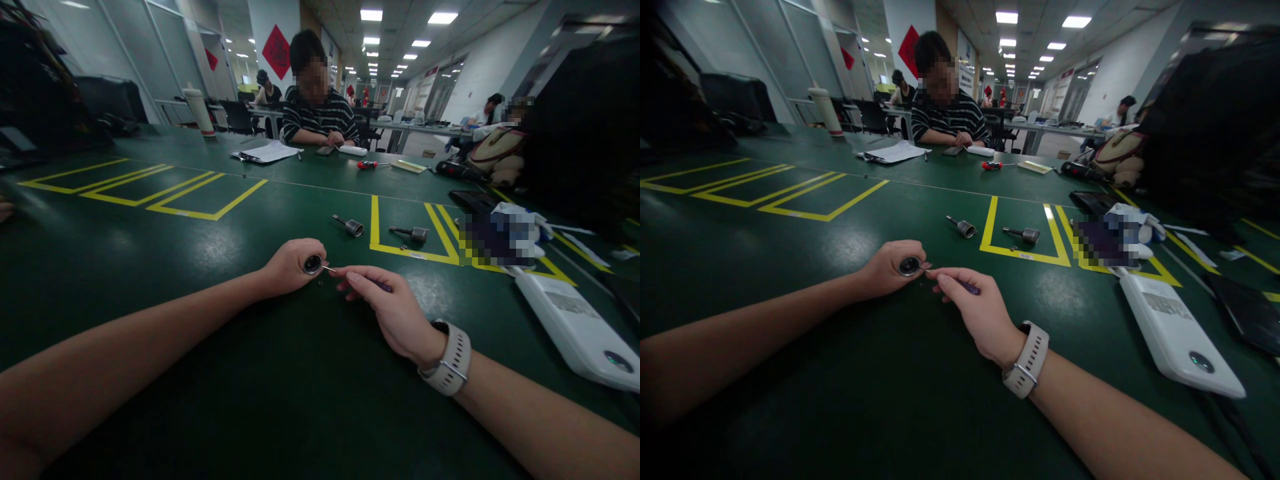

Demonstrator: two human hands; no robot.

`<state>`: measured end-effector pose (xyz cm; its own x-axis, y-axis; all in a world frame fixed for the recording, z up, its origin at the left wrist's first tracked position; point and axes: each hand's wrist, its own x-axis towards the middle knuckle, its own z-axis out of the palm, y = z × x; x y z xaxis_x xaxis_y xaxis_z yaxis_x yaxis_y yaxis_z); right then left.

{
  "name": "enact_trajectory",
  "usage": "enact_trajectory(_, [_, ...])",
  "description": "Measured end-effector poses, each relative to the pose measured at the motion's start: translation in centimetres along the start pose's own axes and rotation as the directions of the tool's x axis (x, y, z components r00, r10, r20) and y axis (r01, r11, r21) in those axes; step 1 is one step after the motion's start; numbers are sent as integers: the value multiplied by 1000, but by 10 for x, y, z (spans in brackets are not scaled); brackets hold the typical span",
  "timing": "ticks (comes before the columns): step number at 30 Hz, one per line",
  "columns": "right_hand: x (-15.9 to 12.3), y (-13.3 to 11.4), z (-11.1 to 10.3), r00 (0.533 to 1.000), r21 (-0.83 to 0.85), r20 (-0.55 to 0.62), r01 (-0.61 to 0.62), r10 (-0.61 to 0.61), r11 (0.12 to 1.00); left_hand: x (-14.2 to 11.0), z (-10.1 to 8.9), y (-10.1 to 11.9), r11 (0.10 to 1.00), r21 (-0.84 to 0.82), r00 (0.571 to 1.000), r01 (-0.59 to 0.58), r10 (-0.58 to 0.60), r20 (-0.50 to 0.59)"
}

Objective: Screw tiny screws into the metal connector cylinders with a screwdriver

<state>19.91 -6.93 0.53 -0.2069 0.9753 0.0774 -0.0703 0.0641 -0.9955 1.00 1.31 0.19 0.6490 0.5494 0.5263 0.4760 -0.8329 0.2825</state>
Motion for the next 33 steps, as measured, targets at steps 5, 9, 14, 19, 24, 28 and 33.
enact_trajectory(5, [-1,0,2,999,7,-34,14,-14,1000,0,1,-1,1000,15,1000,24,-23,-8])
enact_trajectory(9, [-6,-6,5,993,-251,-53,93,-109,963,-1,2,-3,998,58,1000,27,-27,-9])
enact_trajectory(14, [-5,-6,5,999,-239,-12,43,-47,970,-2,1,-3,998,52,999,21,-23,29])
enact_trajectory(19, [0,-3,0,999,54,31,-36,35,998,-1,0,-1,1000,2,1000,-6,6,19])
enact_trajectory(24, [-2,-2,2,1000,101,3,-31,31,994,0,0,-1,1000,-6,1000,6,-6,18])
enact_trajectory(28, [-4,-1,4,997,-6,-70,36,-37,999,0,0,-1,998,30,998,51,-52,30])
enact_trajectory(33, [-7,-8,7,998,-276,-29,38,-48,960,-1,0,-1,997,72,997,27,-32,67])
